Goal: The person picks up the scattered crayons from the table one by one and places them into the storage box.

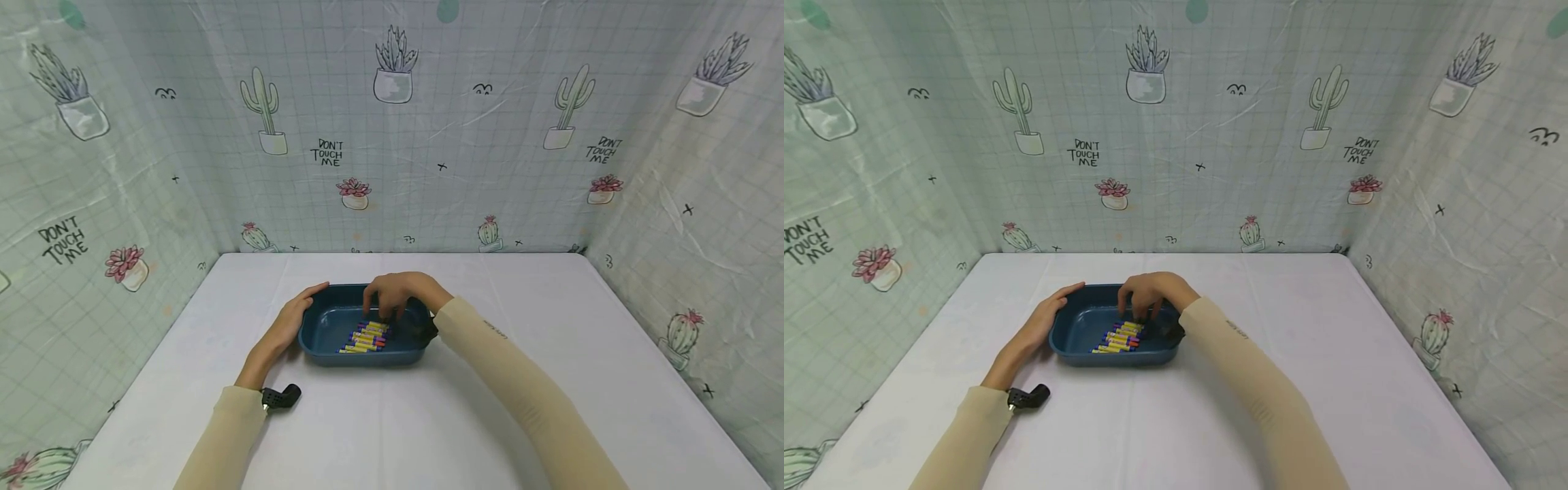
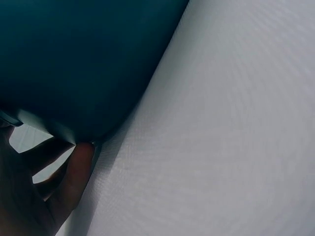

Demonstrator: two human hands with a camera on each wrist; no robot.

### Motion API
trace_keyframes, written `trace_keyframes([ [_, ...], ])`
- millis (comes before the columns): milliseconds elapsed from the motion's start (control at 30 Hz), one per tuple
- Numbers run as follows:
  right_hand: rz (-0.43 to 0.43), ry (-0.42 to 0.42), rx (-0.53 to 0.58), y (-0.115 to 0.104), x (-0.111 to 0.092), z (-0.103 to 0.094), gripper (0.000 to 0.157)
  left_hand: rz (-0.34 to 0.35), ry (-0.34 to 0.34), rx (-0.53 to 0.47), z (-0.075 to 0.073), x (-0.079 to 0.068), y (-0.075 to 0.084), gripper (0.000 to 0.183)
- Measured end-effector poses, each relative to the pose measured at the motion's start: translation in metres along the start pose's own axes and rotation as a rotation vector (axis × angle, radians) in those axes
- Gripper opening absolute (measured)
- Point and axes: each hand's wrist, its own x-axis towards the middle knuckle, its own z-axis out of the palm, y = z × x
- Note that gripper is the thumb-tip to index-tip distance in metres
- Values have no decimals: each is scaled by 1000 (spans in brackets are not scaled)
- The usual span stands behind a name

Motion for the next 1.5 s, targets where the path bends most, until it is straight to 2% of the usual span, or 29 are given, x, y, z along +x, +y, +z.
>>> trace_keyframes([
  [200, -68, 36, 39, 6, -21, -11, 40, 7, -1, -8, 1, 1, -1, 50],
  [567, -131, 202, 36, 25, -65, -23, 33, -32, -1, 10, 0, 1, 1, 51],
  [867, -154, 331, 180, 68, -99, -9, 32, -33, 12, 1, 2, -1, 1, 50],
  [1067, -123, 399, 247, 104, -117, 5, 30, -44, 12, 4, 2, -2, 9, 51],
  [1233, -68, 432, 264, 132, -123, 22, 33, -39, -1, 3, 1, -4, 18, 50],
  [1500, 42, 463, 290, 158, -122, 39, 33, -2, 9, 5, 1, 0, 0, 50],
])
